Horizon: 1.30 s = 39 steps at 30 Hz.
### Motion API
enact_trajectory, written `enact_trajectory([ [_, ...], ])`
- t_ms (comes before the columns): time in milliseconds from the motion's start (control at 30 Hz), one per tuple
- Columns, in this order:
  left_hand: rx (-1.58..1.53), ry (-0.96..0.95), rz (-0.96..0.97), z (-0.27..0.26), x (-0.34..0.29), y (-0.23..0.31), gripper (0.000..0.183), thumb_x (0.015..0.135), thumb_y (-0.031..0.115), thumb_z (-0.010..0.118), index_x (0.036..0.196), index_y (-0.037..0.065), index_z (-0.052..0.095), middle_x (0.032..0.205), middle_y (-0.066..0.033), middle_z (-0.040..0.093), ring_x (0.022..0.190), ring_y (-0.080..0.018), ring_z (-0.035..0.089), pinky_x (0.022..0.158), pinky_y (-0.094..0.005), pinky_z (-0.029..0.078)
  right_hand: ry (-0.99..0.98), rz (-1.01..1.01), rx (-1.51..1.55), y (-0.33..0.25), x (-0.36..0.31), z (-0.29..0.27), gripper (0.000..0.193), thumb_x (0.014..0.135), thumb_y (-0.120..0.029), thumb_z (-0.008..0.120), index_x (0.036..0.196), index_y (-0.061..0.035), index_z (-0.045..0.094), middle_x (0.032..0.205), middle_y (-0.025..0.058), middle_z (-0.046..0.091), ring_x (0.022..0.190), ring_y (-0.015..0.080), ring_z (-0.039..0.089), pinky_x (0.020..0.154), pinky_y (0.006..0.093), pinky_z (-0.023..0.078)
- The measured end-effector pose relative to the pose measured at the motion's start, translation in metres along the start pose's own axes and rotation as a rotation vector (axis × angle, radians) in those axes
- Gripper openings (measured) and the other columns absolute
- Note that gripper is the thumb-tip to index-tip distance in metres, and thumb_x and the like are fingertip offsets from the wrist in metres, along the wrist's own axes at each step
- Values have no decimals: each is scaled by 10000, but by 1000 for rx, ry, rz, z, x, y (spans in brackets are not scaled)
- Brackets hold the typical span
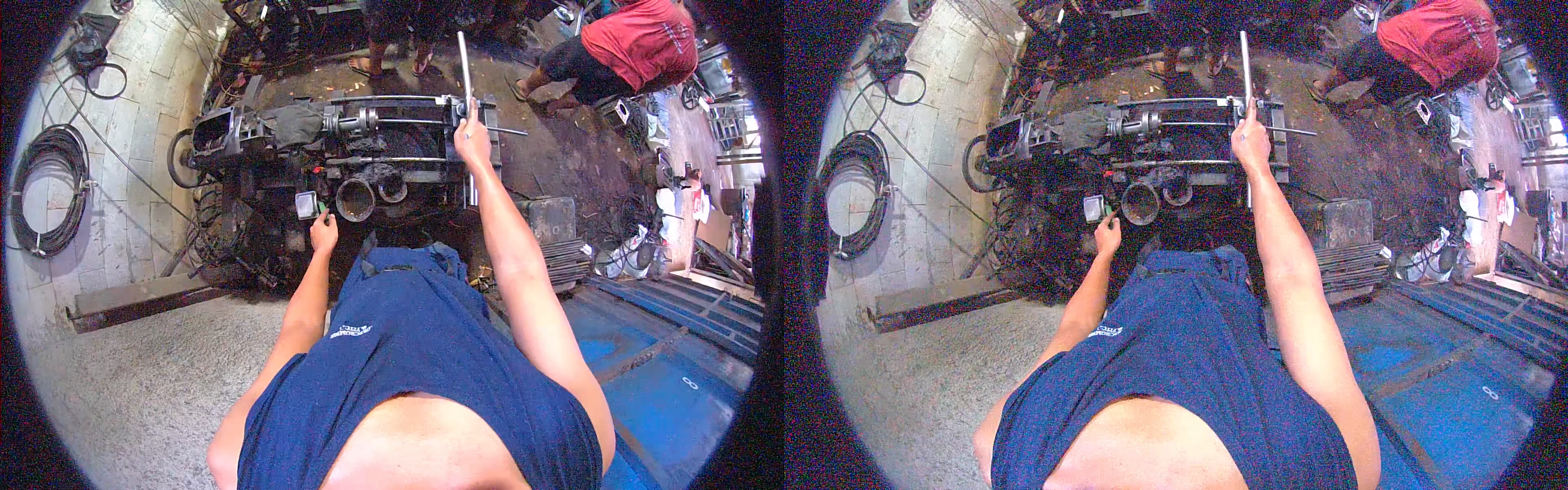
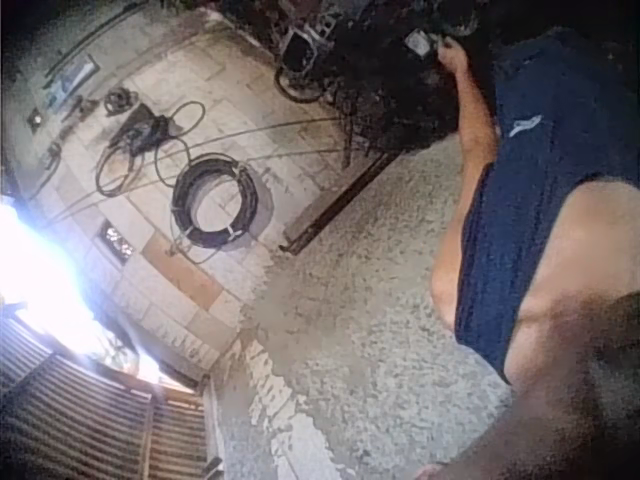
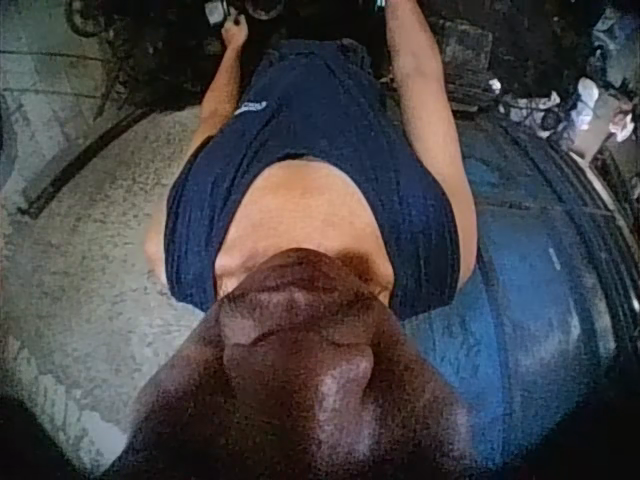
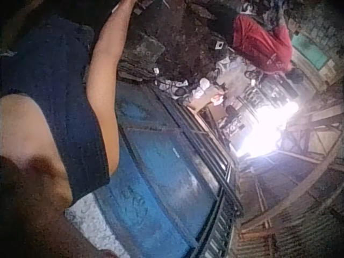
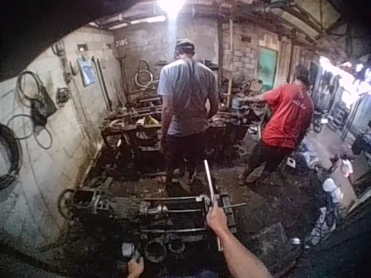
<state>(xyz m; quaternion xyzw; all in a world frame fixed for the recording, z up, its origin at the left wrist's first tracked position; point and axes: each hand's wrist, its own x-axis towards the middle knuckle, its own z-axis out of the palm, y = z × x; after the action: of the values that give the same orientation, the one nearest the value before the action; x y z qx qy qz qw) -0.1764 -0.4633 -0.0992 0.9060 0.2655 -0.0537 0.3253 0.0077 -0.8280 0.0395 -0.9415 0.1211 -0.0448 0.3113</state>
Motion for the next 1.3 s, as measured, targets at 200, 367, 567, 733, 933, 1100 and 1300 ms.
enact_trajectory([
  [200, 12, -24, -29, 0, 0, 1, 404, 869, 348, 561, 1225, 165, 609, 1050, -216, 652, 1003, -365, 619, 880, -427, 478, -7, 50, 10, -1, 1, 1, 598, 895, -204, 456, 1456, -146, 259, 848, 286, 628, 805, 450, 621, 743, 531, 472],
  [367, 12, -28, -45, 1, 1, -1, 403, 872, 348, 551, 1229, 170, 607, 1059, -225, 644, 1001, -376, 614, 879, -430, 478, -17, 32, -14, 0, 1, -3, 613, 898, -205, 455, 1468, -168, 233, 904, 258, 646, 845, 436, 631, 770, 526, 498],
  [567, 2, -26, -33, 3, 1, -3, 405, 872, 350, 540, 1227, 166, 607, 1085, -229, 634, 1025, -383, 603, 895, -433, 469, -6, 13, -13, -1, -1, -3, 615, 890, -196, 452, 1464, -149, 237, 890, 257, 643, 826, 436, 627, 756, 531, 489],
  [733, -1, -16, -28, 3, 0, -3, 398, 876, 341, 544, 1227, 164, 606, 1092, -226, 633, 1034, -380, 600, 898, -433, 468, 0, 1, 15, 1, -1, -4, 610, 890, -195, 453, 1461, -143, 245, 889, 257, 643, 834, 439, 626, 759, 525, 487],
  [933, -21, -19, -16, 3, 1, -5, 396, 880, 331, 550, 1225, 146, 605, 1114, -211, 629, 1039, -374, 599, 903, -431, 467, 7, 10, 6, 0, -1, -2, 590, 893, -201, 459, 1447, -127, 269, 886, 261, 641, 839, 440, 625, 759, 532, 487],
  [1100, -18, 0, 4, 5, 3, -6, 390, 877, 316, 556, 1218, 134, 609, 1125, -203, 628, 1031, -367, 606, 899, -422, 473, 4, 18, 0, -1, 0, -4, 575, 901, -215, 462, 1438, -115, 281, 891, 261, 643, 837, 445, 625, 762, 536, 488],
  [1300, -32, 5, 17, 2, 1, -3, 374, 872, 304, 565, 1199, 132, 623, 1114, -197, 634, 1017, -366, 614, 886, -419, 482, -11, 37, -11, -5, -2, -6, 569, 910, -220, 458, 1439, -109, 280, 919, 266, 642, 851, 445, 623, 769, 535, 488],
])
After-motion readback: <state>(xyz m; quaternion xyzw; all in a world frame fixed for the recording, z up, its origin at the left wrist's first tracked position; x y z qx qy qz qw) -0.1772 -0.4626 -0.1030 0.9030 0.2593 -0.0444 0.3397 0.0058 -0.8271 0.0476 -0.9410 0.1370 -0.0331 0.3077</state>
